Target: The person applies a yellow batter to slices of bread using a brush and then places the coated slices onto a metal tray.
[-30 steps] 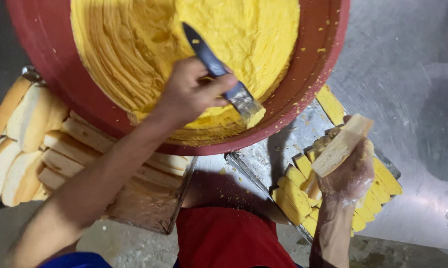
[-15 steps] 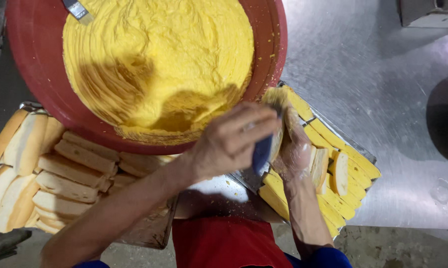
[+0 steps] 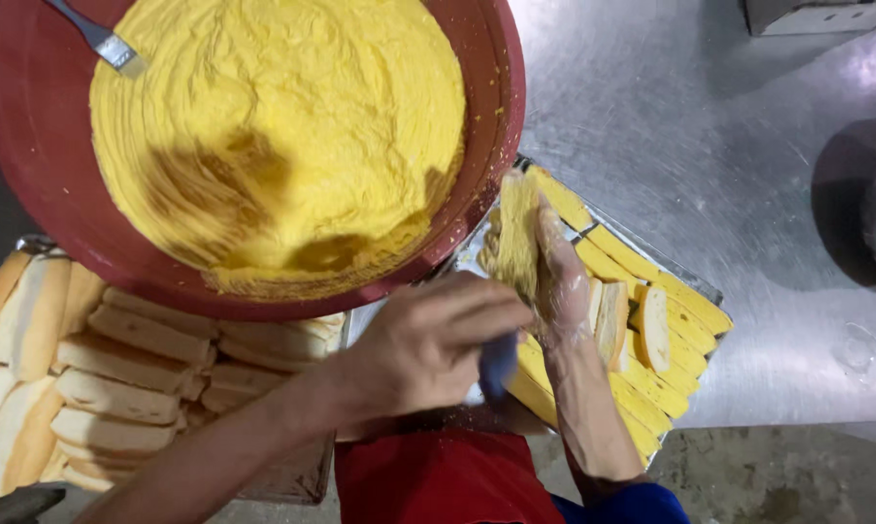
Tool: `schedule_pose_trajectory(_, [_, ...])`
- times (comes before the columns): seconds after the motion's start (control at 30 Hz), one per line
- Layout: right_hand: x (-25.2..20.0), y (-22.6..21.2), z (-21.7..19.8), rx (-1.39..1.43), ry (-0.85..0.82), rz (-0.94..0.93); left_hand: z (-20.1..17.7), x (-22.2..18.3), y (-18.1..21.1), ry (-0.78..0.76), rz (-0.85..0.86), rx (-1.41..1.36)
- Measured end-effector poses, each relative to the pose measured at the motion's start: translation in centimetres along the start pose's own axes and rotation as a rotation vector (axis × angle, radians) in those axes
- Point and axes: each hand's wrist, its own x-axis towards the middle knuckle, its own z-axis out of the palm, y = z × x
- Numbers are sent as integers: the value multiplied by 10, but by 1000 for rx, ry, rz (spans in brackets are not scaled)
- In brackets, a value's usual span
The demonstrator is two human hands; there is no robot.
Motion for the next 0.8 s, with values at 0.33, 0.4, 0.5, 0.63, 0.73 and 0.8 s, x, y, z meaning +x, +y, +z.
schedule_pose_trajectory(0.33, [-15,7,-2,-149,-56,137,-43,42,-65,171,-307,-83])
schedule_pose_trajectory(0.4, [-14,8,-5,-118,-60,165,-41,36,-74,163,-311,-24])
schedule_pose_trajectory(0.5, [-7,12,-7,-96,-42,170,-37,35,-85,248,-274,-109])
schedule_pose_trajectory(0.63, [11,19,-26,-250,103,45,7,7,-53,171,171,234])
schedule_pose_trajectory(0.73, [16,28,-44,-130,34,31,19,-16,-18,48,37,175])
schedule_pose_trajectory(0.8, [18,27,-46,-258,107,-19,9,-12,-27,102,18,143])
